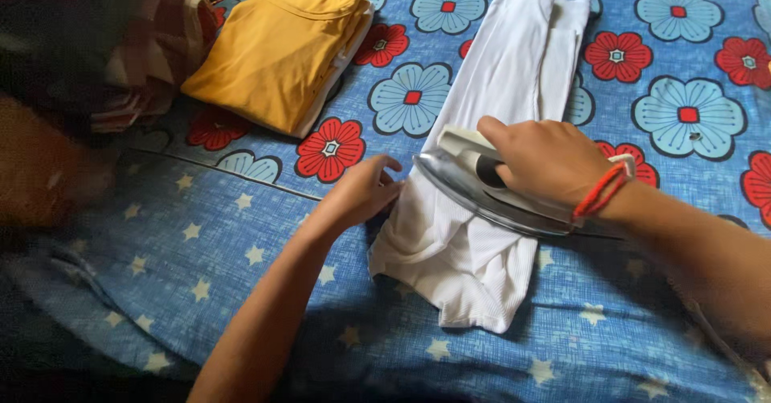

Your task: The person irons a white long-sleeved shirt and a yellow jacket on a floral-patterned floor. They smooth the fabric, use an electric iron, fold the items, and place them in a stack.

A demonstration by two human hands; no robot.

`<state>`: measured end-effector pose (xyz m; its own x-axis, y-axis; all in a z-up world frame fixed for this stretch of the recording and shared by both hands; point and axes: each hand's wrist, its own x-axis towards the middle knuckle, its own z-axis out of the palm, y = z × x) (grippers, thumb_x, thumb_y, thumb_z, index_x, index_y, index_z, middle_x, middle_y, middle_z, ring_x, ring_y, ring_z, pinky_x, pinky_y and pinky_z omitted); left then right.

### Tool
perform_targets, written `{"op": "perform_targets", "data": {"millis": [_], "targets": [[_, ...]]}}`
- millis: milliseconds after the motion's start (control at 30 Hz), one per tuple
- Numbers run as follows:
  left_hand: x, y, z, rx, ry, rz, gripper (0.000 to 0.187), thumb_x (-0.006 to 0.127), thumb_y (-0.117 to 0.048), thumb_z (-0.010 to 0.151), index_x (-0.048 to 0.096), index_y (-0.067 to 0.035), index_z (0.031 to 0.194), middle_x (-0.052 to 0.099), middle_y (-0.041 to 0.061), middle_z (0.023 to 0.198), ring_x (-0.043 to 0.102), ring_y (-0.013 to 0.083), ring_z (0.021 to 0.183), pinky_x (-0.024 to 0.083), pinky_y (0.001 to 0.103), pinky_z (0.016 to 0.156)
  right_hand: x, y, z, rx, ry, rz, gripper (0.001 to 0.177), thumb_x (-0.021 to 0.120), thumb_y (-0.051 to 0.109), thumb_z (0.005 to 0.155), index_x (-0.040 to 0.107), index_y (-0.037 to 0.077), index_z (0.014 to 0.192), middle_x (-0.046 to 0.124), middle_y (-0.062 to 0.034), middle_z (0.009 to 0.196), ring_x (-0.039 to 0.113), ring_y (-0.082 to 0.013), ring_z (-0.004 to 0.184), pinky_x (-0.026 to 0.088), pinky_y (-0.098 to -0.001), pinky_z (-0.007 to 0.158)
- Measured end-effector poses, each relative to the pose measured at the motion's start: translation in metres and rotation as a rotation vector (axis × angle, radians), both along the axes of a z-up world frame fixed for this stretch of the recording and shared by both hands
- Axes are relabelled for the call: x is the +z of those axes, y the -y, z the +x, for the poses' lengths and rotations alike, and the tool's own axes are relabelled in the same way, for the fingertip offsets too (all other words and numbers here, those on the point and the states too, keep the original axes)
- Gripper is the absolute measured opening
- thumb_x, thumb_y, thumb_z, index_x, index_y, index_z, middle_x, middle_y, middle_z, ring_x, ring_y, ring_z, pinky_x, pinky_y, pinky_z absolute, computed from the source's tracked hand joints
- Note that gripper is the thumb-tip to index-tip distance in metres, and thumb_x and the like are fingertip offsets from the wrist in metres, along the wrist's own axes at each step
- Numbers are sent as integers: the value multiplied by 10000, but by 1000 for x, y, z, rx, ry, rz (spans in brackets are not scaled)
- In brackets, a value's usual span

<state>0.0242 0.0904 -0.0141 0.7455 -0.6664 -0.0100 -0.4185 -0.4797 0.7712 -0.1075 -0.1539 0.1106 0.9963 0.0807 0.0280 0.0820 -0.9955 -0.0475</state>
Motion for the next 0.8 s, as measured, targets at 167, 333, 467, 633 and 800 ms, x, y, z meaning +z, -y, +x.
{"op": "perform_targets", "data": {"millis": [167,333,467,633,800], "targets": [[11,-8,-31,-26,-34,-36,643,814,-270,825,550,-33,1362,764,155,1005,751,207,870,592,357,750,-4,-3,8,-6,28,-22,341,685,167,829,531,63,1114,696,-227,765,707,-446,770,557,-564,704],[14,-19,-52,-50,-168,-91,721,768,-200,842,439,-71,1470,746,172,928,681,182,803,551,347,675,-9,0,3,1,84,8,340,690,159,814,549,57,1107,694,-236,751,706,-452,761,561,-559,715],[14,-24,-60,27,-308,-235,585,693,-183,936,478,-73,1469,711,147,882,622,140,757,509,322,624,-11,6,7,-32,69,46,342,704,203,818,564,71,1101,700,-243,762,699,-464,784,548,-578,724],[17,-32,-76,99,-242,-159,545,683,-233,964,486,-95,1453,725,125,880,645,128,785,534,322,664,-12,12,13,-8,89,79,347,682,191,816,571,88,1128,700,-244,782,698,-467,791,543,-578,737],[37,-36,-83,212,89,185,506,711,-314,910,571,-117,1355,730,203,830,708,337,763,532,440,670,-4,12,13,152,-62,-1,343,689,218,802,558,127,1106,697,-200,769,698,-438,767,536,-566,705]]}}
